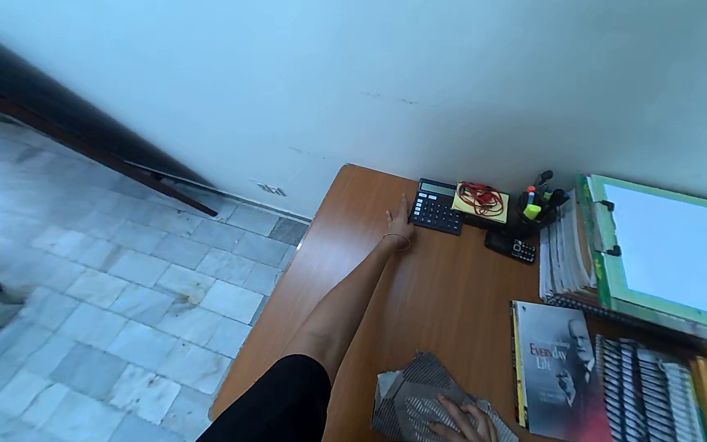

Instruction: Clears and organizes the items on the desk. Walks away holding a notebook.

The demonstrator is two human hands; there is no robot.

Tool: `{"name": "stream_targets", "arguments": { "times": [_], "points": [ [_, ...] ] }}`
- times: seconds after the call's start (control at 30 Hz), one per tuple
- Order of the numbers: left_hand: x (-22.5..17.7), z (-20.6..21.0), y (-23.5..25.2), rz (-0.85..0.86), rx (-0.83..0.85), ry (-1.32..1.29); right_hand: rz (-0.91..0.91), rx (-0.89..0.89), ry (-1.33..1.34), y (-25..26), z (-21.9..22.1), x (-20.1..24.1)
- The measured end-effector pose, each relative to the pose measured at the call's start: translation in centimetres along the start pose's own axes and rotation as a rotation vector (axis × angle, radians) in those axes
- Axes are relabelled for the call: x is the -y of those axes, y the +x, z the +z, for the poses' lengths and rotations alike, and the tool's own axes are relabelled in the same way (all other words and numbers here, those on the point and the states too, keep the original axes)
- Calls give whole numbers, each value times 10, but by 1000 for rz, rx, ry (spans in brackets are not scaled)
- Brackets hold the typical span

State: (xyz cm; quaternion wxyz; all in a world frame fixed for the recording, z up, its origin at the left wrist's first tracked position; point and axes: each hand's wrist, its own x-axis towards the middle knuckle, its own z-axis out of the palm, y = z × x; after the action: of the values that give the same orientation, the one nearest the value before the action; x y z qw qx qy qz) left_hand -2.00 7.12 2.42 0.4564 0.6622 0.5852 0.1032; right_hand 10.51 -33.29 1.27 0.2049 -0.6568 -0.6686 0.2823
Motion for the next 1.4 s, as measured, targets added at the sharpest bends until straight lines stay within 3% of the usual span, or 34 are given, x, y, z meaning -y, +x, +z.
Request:
{"name": "stream_targets", "arguments": {
  "times": [0.37, 0.67, 0.77, 0.87, 0.97, 1.03, 1.27, 1.4],
  "points": [
    [10, 9, 4, 84, -10, 88, 0, -2, 10, 0, 1, 0],
    [22, 43, -30, 134, -130, 169, 16, 11, 8, 0, 0, 0],
    [13, 59, -53, 220, -221, 200, 24, 12, 17, 0, -1, 0],
    [-13, 69, -69, 386, -75, 282, 23, -8, 24, 0, 1, 0],
    [-42, 97, -44, 537, 134, 439, 20, -3, 27, 0, 2, -3],
    [-66, 118, -26, 616, 186, 513, 19, 8, 35, 1, 2, -3],
    [-134, 148, 3, 432, 278, 737, 12, -5, 34, 1, 1, 0],
    [-127, 141, -6, 310, 317, 641, 9, -19, 31, 0, 5, 0]
  ]
}}
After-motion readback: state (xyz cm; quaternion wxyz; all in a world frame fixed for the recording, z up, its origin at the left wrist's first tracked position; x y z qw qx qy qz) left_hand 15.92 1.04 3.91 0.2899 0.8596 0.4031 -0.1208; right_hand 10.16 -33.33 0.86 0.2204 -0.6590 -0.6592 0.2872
